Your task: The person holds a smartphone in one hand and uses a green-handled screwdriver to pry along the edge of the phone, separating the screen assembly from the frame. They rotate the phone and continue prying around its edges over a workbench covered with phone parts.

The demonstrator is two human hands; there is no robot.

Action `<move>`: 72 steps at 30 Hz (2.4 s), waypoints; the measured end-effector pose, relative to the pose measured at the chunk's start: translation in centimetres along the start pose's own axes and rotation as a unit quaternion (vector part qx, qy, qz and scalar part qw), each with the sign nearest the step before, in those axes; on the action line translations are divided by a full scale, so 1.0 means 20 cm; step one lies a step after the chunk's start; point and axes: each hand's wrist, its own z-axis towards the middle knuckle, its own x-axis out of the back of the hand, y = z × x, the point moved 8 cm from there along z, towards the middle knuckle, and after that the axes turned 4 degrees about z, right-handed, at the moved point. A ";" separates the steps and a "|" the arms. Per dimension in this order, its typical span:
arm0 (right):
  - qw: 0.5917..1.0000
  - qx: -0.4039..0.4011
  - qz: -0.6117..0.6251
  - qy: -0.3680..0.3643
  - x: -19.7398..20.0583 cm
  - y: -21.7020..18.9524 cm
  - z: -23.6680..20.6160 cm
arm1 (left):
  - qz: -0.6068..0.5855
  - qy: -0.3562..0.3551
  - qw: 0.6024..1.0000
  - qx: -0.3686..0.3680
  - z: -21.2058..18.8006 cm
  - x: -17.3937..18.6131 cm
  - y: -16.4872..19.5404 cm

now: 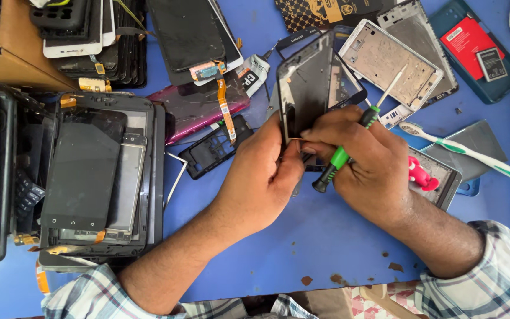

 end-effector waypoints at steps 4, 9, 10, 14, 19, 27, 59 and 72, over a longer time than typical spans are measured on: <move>1.000 -0.024 0.005 -0.013 -0.01 0.02 0.01 | 0.032 0.054 0.988 -0.144 -0.02 0.04 0.10; 0.999 -0.050 -0.012 0.002 -0.02 0.05 -0.01 | -0.022 -0.005 0.998 -0.050 -0.01 -0.01 0.04; 0.999 -0.044 -0.012 0.008 -0.02 0.05 -0.01 | -0.028 -0.015 0.999 -0.037 0.00 -0.02 0.04; 0.999 -0.033 -0.002 0.038 0.00 0.04 -0.03 | -0.034 -0.029 0.998 -0.045 -0.01 -0.02 0.06; 0.997 -0.023 -0.029 0.067 0.02 0.01 -0.05 | -0.024 -0.017 0.993 -0.117 -0.04 -0.02 0.11; 0.998 -0.019 0.015 0.051 0.06 0.04 -0.03 | -0.128 -0.064 0.984 -0.102 -0.04 -0.06 0.11; 0.998 -0.056 0.015 0.002 0.03 0.06 -0.03 | -0.100 -0.085 0.991 -0.035 -0.06 -0.07 0.08; 0.998 -0.067 -0.013 0.005 0.04 0.05 -0.04 | 0.020 -0.110 0.993 -0.029 -0.05 -0.07 0.09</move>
